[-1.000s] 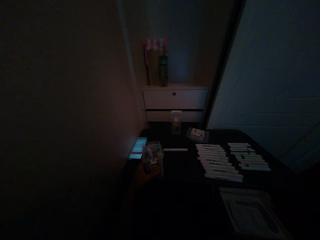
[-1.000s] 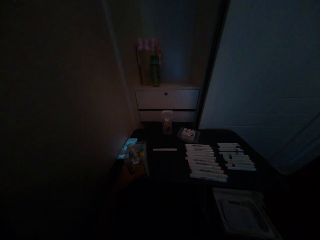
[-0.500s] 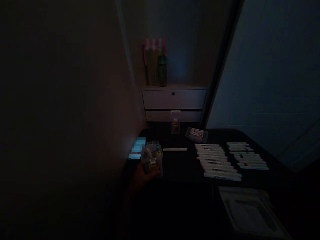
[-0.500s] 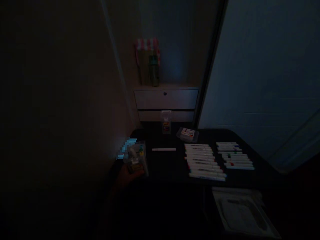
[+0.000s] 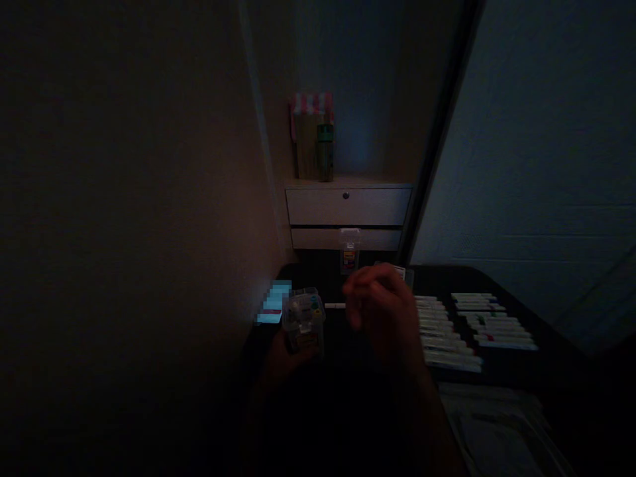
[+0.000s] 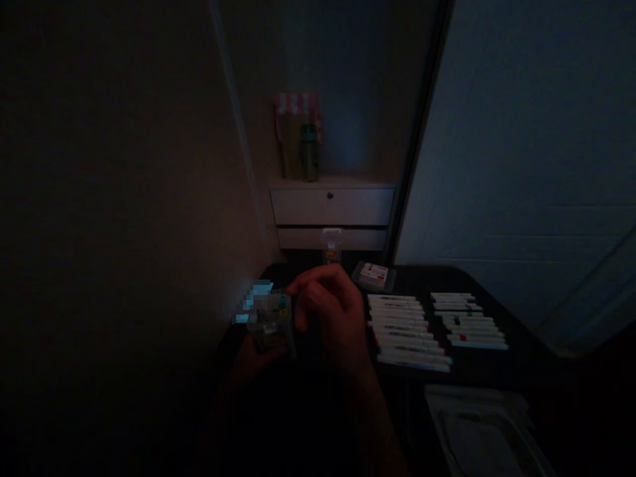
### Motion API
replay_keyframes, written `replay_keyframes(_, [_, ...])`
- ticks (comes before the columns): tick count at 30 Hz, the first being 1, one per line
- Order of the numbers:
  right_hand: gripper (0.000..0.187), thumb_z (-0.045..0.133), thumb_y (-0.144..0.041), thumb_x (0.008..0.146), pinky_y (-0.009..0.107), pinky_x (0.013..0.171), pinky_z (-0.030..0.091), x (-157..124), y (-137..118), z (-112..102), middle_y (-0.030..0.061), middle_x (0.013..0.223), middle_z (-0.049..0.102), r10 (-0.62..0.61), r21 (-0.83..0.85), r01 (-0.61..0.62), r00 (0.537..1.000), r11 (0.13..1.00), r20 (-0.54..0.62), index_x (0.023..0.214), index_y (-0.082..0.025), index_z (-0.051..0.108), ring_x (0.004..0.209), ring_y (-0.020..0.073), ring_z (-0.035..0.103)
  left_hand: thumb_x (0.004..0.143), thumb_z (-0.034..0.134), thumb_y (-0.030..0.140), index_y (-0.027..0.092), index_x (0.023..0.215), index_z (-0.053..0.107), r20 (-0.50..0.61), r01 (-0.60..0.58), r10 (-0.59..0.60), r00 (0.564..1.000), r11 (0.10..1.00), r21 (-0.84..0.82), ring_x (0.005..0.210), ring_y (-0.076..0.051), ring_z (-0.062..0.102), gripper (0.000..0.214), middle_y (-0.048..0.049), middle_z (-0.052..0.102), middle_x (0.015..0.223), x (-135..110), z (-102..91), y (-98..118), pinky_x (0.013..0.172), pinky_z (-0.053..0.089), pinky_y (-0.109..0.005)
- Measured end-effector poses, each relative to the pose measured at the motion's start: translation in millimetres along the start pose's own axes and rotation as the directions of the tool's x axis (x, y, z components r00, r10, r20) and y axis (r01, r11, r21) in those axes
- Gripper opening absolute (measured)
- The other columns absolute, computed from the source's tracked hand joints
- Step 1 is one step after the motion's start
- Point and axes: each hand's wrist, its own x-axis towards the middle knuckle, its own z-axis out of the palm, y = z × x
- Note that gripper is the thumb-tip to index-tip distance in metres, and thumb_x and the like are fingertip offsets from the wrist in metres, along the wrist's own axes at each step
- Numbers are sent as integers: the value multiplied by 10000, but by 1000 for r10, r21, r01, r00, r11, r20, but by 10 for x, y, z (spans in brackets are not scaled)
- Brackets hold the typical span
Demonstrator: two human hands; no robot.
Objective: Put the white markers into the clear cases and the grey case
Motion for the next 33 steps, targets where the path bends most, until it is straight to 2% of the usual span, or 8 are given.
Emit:
replay_keyframes(3, [163, 607, -321, 964, 314, 726, 565, 128, 366, 135, 42, 971, 726, 78, -230, -85, 996, 970, -39, 1041, -208, 697, 820, 186, 681, 525, 981, 343, 168, 1122, 690, -14, 3, -3, 1000, 999, 40, 1054, -359, 768, 687, -126, 812, 1102, -20, -2, 44, 915, 624, -459])
replay_keyframes(8, [368, 485, -208, 945, 400, 996, 541, 12, 1065, 265, 135, 1301, 654, 183, -554, -139, 983, 821, 24, 1273, -184, 649, 1164, 249, 664, 514, 983, 332, 172, 1099, 692, -1, -14, 14, 1000, 999, 37, 1055, -360, 766, 673, -125, 811, 1108, -33, -1, 83, 937, 617, -477])
replay_keyframes(12, [579, 458, -157, 945, 381, 1072, 508, -150, 1318, 289, 158, 1590, 453, 324, -722, -211, 946, 660, 20, 1523, -174, 474, 1353, 269, 581, 553, 964, 334, 178, 1124, 690, 31, -39, 38, 999, 999, 34, 1055, -350, 767, 652, -118, 809, 1121, -29, -7, 70, 932, 622, -470])
replay_keyframes(15, [629, 463, -157, 957, 401, 1060, 512, -183, 1351, 302, 175, 1637, 401, 423, -811, -223, 905, 540, 33, 1583, -158, 396, 1370, 300, 574, 573, 956, 322, 181, 1122, 693, 35, -48, 47, 998, 998, 43, 1065, -347, 764, 626, -117, 807, 1132, -25, -18, 47, 937, 622, -463])
replay_keyframes(19, [568, 454, -153, 980, 362, 997, 527, -173, 1309, 314, 150, 1549, 528, 497, -871, -186, 865, 454, 75, 1546, -198, 459, 1283, 278, 643, 564, 960, 324, 174, 1124, 695, 10, -39, 39, 999, 997, 60, 1072, -356, 760, 637, -121, 806, 1131, -20, -26, 22, 932, 625, -462])
replay_keyframes(23, [471, 426, -126, 999, 309, 939, 515, -169, 1252, 300, 119, 1408, 634, 499, -878, -169, 862, 448, 89, 1434, -229, 573, 1183, 232, 686, 579, 950, 330, 186, 1136, 696, 23, -68, 67, 998, 996, 56, 1081, -345, 758, 629, -104, 805, 1137, -17, -25, 18, 944, 621, -445])
replay_keyframes(28, [321, 458, -166, 1016, 280, 876, 498, -159, 1200, 248, 76, 1226, 707, 488, -870, -150, 865, 469, 114, 1205, -241, 707, 1127, 217, 693, 555, 959, 326, 183, 1096, 702, 7, -35, 34, 999, 997, 69, 1064, -358, 760, 615, -113, 809, 1109, -19, -32, 28, 934, 620, -464])
replay_keyframes(33, [271, 508, -207, 1019, 280, 848, 490, -127, 1126, 213, 61, 1191, 730, 471, -863, -146, 874, 484, 116, 1182, -260, 717, 1091, 216, 703, 570, 952, 339, 178, 1115, 695, 28, -53, 52, 998, 997, 49, 1070, -356, 759, 624, -119, 805, 1124, -21, -30, 40, 938, 616, -465])
